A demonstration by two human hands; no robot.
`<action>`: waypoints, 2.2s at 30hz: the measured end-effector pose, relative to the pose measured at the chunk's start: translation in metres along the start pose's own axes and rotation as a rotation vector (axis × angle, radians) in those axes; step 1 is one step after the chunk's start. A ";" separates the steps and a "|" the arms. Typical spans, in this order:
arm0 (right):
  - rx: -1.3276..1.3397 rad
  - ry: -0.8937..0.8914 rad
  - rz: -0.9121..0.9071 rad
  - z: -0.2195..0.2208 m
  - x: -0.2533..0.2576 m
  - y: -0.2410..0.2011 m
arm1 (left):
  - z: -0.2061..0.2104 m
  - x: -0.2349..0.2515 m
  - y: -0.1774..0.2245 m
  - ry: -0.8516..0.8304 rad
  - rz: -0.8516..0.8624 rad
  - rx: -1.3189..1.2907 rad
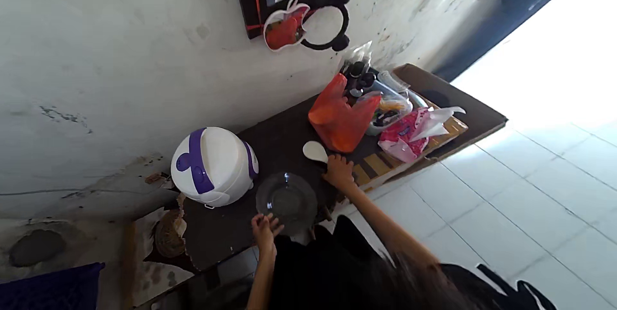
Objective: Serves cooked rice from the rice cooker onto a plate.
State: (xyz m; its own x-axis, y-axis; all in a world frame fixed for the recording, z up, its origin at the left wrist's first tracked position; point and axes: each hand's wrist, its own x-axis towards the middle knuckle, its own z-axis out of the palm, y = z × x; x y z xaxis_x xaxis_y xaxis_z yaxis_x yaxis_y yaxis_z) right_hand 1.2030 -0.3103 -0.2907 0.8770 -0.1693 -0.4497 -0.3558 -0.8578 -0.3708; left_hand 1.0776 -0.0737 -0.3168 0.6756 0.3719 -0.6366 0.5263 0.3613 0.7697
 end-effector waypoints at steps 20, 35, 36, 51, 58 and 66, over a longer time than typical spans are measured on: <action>0.616 -0.392 -0.721 -0.011 -0.051 -0.269 | -0.043 0.030 0.048 -0.240 -0.041 0.093; 0.658 -0.352 -0.699 -0.037 -0.036 -0.326 | -0.152 -0.024 0.032 0.208 -0.047 -0.184; 0.727 -0.379 -0.660 -0.052 -0.035 -0.335 | -0.154 -0.024 0.033 0.215 -0.034 -0.190; 0.517 -0.528 -0.619 -0.161 0.047 -0.414 | -0.160 -0.025 0.035 0.266 -0.049 -0.265; 0.189 -0.116 -0.820 -0.189 0.045 -0.416 | -0.154 -0.023 0.030 0.264 -0.038 -0.256; -0.024 -0.115 -1.110 -0.170 -0.057 -0.354 | -0.131 -0.011 0.060 0.171 0.219 0.021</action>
State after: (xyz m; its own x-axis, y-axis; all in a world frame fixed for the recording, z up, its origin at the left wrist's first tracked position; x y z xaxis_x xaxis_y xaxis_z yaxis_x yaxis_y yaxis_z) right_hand 1.3343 -0.0801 0.0043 0.6689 0.7418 0.0487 0.6141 -0.5144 -0.5985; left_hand 1.0335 0.0561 -0.2700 0.6782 0.5788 -0.4529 0.3896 0.2393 0.8893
